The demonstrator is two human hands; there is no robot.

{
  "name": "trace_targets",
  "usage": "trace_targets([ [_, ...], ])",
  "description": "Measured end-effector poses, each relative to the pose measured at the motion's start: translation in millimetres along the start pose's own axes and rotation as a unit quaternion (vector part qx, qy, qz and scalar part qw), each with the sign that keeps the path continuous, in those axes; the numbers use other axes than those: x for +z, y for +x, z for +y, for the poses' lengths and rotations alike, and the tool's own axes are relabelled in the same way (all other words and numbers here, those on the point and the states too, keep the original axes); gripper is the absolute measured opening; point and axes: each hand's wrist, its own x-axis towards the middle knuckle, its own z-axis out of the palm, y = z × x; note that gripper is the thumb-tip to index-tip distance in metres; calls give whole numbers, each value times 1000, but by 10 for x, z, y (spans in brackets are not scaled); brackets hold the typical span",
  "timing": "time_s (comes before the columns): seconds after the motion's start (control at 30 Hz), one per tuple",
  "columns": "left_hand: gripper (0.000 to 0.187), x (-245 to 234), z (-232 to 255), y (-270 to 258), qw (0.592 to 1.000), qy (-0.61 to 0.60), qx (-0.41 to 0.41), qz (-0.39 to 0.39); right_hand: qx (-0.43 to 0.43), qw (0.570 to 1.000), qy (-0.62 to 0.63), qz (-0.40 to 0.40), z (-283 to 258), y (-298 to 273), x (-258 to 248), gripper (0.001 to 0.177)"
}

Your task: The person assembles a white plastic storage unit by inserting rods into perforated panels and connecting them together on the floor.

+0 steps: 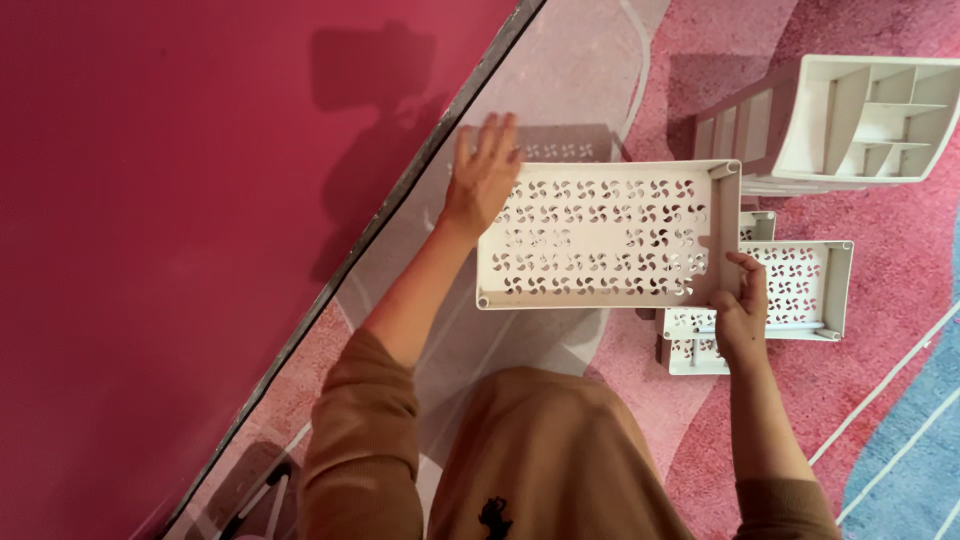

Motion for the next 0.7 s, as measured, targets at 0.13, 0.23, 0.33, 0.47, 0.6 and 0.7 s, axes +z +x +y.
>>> trace_targets([
  [0.13, 9, -65, -63, -55, 994, -46, 100, 3, -15, 1000, 26, -6, 10, -1, 36, 67],
  [0.23, 7, -78, -72, -66, 996, 38, 59, -50, -16, 999, 28, -6, 39, -9, 58, 66],
  [0.33, 11, -32, -40, -42, 998, 39, 28, -49, -22, 999, 26, -6, 45, -2, 74, 65],
  [0.47, 31, 10, -125, -78, 984, -139, -50, 98, -19, 1000, 18, 1, 24, 15, 59, 65],
  [0.6, 19, -74, -586, -455, 893, -279, -300, 185, -25, 999, 39, -7, 42, 10, 27, 64],
  [0.7, 16, -91, -974, -907, 770, -274, -487, 308, 1, 999, 42, 9, 85, -2, 11, 62],
])
